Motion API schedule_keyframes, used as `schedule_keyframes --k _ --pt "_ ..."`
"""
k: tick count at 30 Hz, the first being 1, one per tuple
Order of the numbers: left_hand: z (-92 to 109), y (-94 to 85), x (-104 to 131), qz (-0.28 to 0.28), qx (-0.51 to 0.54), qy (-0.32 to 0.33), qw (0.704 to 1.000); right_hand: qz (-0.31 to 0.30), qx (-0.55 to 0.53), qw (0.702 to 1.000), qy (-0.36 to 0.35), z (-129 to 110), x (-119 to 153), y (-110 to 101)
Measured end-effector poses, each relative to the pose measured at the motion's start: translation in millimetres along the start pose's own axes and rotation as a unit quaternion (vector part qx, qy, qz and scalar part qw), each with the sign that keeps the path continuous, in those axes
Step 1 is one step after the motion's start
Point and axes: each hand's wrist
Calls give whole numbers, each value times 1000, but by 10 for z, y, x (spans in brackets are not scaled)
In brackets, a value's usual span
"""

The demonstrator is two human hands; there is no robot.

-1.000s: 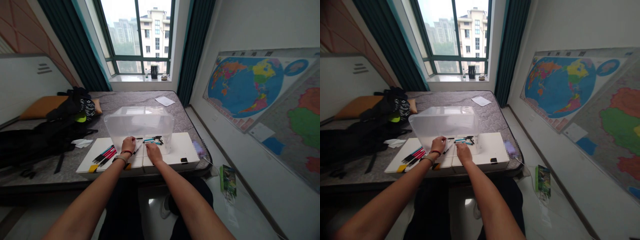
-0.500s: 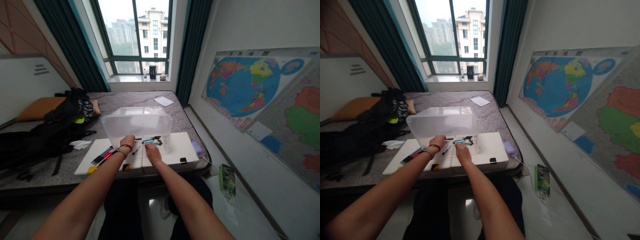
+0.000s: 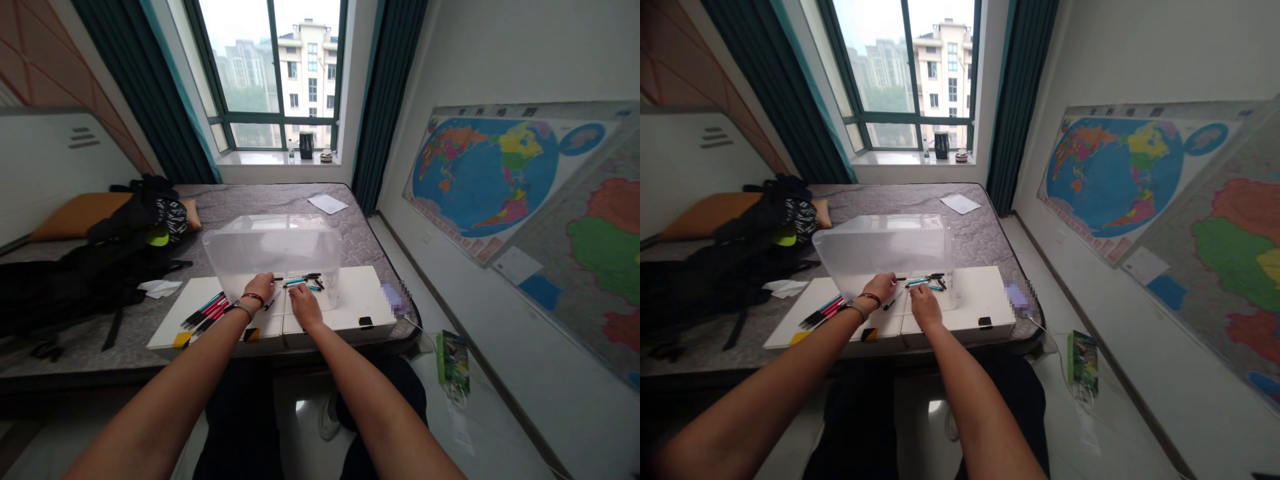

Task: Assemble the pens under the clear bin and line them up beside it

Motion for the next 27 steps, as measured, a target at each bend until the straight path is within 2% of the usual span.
schedule_keyframes --k 3,5,7,9,12,14,18,22,27 --pt "-13 -4 21 31 46 10 998 4 0 1000 -3 4 0 12" --pt "22 19 53 88 124 -12 988 4 -3 1000 1 6 1 20" --pt "107 75 90 150 236 -68 958 4 -7 1000 6 8 1 25" --pt "230 161 129 176 360 -125 908 5 -15 1000 6 13 1 27" --pt "409 306 190 156 496 -167 838 11 -32 999 6 25 0 32" --pt "483 385 230 130 542 -184 810 11 -39 999 16 32 0 38" --pt "507 479 286 87 597 -186 776 11 -38 998 53 32 2 42" --pt "489 520 313 89 641 -172 742 15 -47 996 70 13 7 17" --pt "499 525 344 96 655 -158 732 19 -44 996 81 -5 9 -6"
Point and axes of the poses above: each hand's wrist, its own x-axis away from the middle knuckle, its own y-axis out of the palm, z = x × y, and after that the axes turned 7 degrees about z, right-handed
